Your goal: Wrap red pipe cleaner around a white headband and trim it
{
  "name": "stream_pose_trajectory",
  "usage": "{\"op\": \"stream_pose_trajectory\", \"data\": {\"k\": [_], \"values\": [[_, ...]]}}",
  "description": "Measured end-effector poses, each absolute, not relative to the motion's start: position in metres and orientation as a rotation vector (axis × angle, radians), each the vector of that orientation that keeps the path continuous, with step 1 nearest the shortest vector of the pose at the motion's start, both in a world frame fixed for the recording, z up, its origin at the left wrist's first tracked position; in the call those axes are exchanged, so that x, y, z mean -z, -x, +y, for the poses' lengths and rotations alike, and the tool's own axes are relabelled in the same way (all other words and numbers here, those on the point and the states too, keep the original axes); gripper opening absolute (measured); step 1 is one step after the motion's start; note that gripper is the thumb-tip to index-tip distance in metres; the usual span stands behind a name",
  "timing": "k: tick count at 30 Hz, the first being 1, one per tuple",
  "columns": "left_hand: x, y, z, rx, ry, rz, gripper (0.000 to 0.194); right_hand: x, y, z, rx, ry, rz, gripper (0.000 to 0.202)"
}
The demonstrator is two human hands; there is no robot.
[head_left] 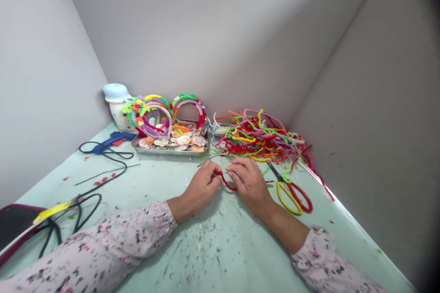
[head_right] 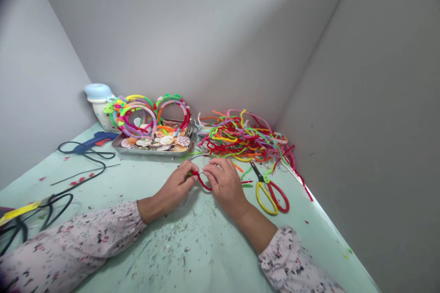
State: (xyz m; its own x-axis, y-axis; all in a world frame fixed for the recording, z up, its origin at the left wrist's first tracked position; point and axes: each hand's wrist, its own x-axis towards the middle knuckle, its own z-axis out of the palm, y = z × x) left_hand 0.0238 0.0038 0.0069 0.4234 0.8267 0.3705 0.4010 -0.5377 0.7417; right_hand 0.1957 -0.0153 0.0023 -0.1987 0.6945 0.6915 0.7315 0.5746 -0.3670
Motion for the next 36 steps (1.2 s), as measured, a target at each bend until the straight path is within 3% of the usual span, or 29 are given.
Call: {"op": "stream_pose_trajectory", "data": {"k": [9, 36], "values": [[-0.007, -0.0247, 0.0023, -1.093, -2.204, 1.043, 0.016, -0.0039, -0.1959, -0.0157, 0.025, 1.146, -1.896, 0.015], [-0.0079, -0.024, 0.0051, -1.196, -2.203, 1.01, 0.007, -0.0062, -0.1952, -0.0163, -0.071, 1.144, -1.853, 0.013]]}}
